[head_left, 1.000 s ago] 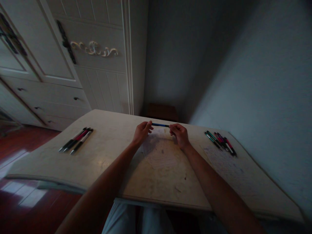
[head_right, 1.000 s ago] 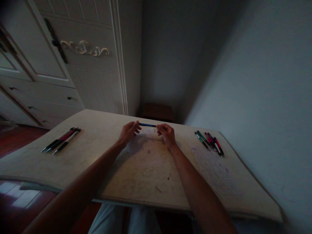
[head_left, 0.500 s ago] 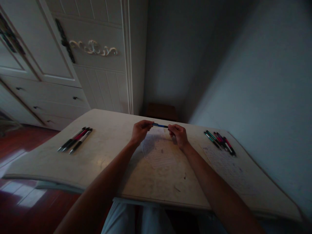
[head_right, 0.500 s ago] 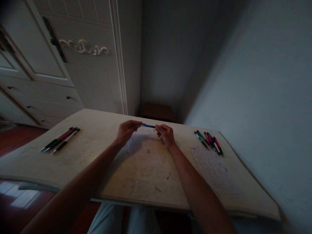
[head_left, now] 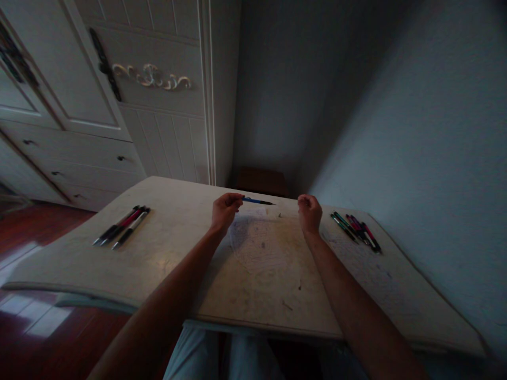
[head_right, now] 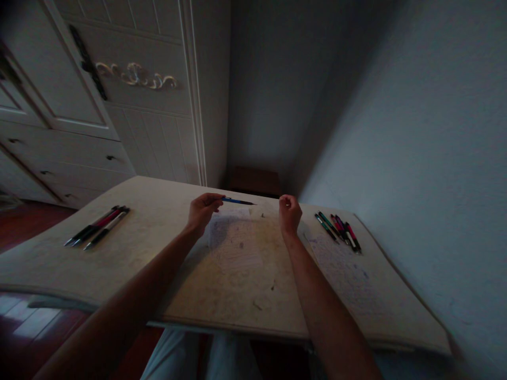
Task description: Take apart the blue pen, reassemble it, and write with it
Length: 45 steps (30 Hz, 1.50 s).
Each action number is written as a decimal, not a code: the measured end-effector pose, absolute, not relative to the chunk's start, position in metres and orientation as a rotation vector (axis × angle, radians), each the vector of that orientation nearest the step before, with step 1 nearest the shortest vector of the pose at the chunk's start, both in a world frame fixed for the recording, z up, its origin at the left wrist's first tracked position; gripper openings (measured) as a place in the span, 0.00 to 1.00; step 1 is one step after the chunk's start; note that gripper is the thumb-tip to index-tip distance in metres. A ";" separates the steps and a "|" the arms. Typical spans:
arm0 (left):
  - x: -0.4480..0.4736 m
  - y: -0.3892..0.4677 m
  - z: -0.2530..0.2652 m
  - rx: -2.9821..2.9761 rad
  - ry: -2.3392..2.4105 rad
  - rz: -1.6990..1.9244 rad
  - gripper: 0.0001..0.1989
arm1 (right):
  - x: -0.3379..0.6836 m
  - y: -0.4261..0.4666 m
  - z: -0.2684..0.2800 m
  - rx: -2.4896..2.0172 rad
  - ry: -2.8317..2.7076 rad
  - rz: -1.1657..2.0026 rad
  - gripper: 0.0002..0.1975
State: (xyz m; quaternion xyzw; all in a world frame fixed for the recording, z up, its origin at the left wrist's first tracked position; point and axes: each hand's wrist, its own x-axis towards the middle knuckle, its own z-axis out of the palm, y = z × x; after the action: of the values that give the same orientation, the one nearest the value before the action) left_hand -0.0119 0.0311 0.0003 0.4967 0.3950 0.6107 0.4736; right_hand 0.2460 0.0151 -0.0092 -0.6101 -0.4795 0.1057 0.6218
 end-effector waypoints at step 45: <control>-0.013 0.030 0.001 1.181 1.067 1.537 0.13 | 0.205 0.007 -0.014 -1.198 -1.282 0.912 0.17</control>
State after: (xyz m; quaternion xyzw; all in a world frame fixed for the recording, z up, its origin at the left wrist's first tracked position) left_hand -0.0128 0.0305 0.0008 0.4772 0.4312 0.6211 0.4479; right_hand 0.2053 0.0066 -0.0144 -0.5062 -0.5414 0.3852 0.5498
